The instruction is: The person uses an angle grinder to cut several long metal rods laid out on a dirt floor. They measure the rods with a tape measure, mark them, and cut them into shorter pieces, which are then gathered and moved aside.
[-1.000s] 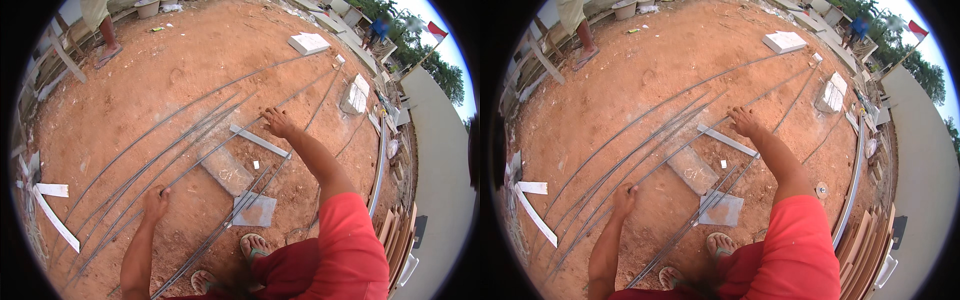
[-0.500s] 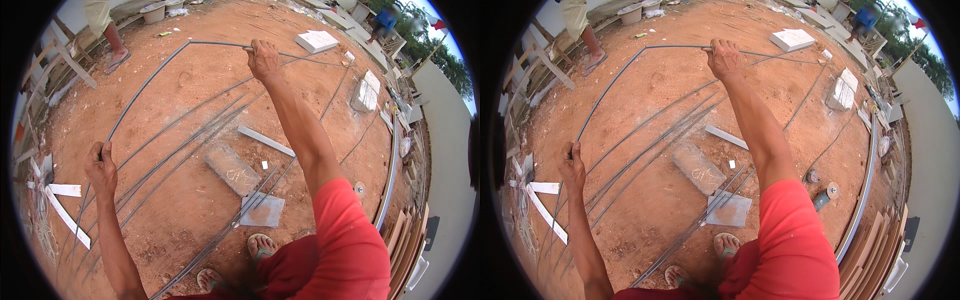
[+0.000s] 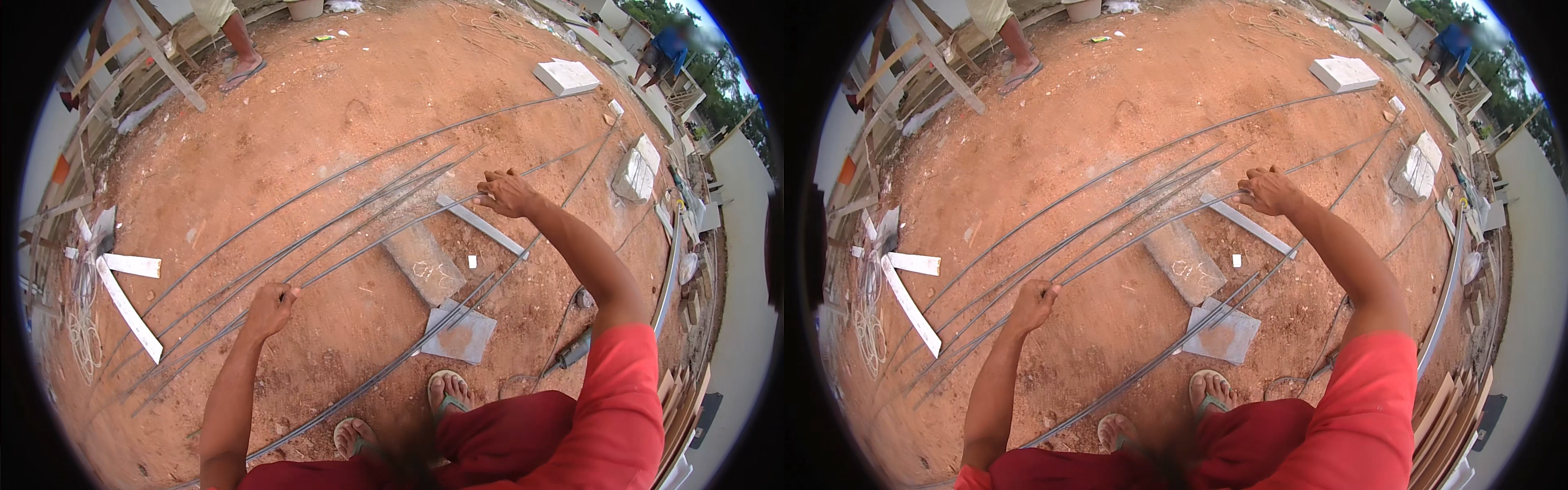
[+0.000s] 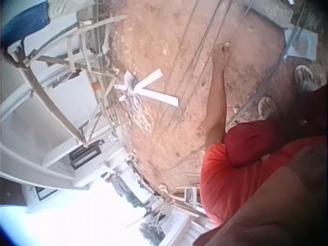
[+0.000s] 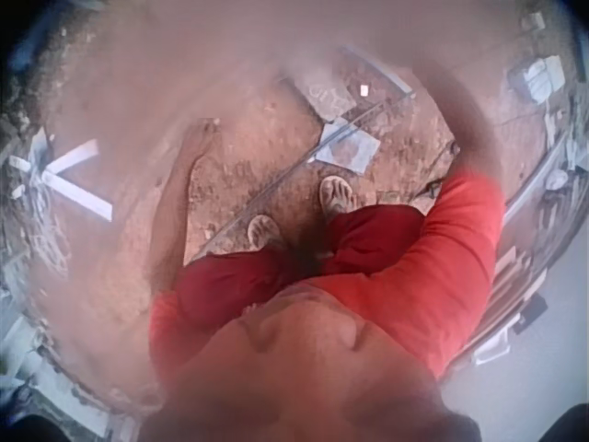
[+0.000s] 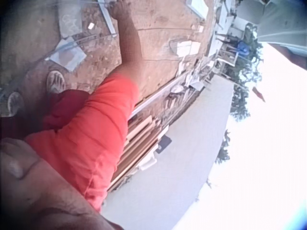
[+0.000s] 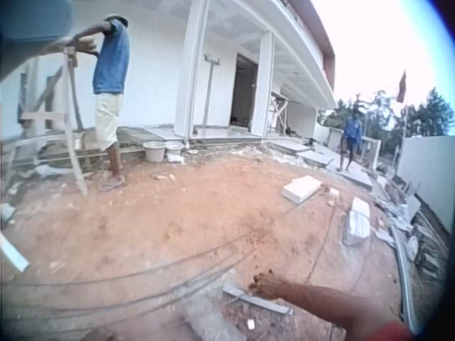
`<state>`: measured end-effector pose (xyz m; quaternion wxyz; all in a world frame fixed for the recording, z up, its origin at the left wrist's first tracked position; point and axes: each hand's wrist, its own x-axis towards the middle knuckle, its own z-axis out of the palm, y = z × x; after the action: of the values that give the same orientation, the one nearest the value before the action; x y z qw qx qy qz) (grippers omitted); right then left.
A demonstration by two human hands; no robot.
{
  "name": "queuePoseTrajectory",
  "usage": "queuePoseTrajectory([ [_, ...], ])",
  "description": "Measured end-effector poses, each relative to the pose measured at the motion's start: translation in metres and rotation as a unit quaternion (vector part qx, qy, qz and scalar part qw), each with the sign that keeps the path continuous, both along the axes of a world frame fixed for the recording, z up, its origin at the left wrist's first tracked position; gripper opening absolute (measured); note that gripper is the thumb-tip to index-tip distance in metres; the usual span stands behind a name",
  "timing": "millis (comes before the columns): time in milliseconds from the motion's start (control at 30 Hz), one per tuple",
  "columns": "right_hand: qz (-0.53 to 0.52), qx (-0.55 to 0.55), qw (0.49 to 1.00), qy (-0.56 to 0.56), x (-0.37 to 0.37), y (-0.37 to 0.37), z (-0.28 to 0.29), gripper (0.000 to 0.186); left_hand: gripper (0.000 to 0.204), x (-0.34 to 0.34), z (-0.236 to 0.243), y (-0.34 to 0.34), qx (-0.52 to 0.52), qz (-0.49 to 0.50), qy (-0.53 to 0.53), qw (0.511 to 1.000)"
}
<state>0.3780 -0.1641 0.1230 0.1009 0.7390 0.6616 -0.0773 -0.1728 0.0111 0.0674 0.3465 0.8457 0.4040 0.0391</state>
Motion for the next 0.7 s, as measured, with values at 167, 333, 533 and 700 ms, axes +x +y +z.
queuePoseTrajectory([
  [167,-0.054,-0.042,0.998,-0.016,-0.011,-0.029,-0.083,0.051,0.047,0.027,-0.066,-0.026,0.036,0.011,0.009,0.999],
  [333,-0.007,-0.014,0.998,0.053,-0.016,-0.003,-0.078,0.039,0.04,0.024,-0.049,-0.021,0.038,0.048,0.018,0.998],
  [533,0.034,0.3,0.953,0.028,-0.011,0.039,-0.021,0.02,0.035,0.028,0.002,0.018,0.27,0.113,-0.03,0.956],
  [700,0.045,0.547,0.834,-0.05,-0.037,0.143,0.107,0.029,0.029,0.02,0.116,0.087,0.523,0.199,-0.116,0.821],
])
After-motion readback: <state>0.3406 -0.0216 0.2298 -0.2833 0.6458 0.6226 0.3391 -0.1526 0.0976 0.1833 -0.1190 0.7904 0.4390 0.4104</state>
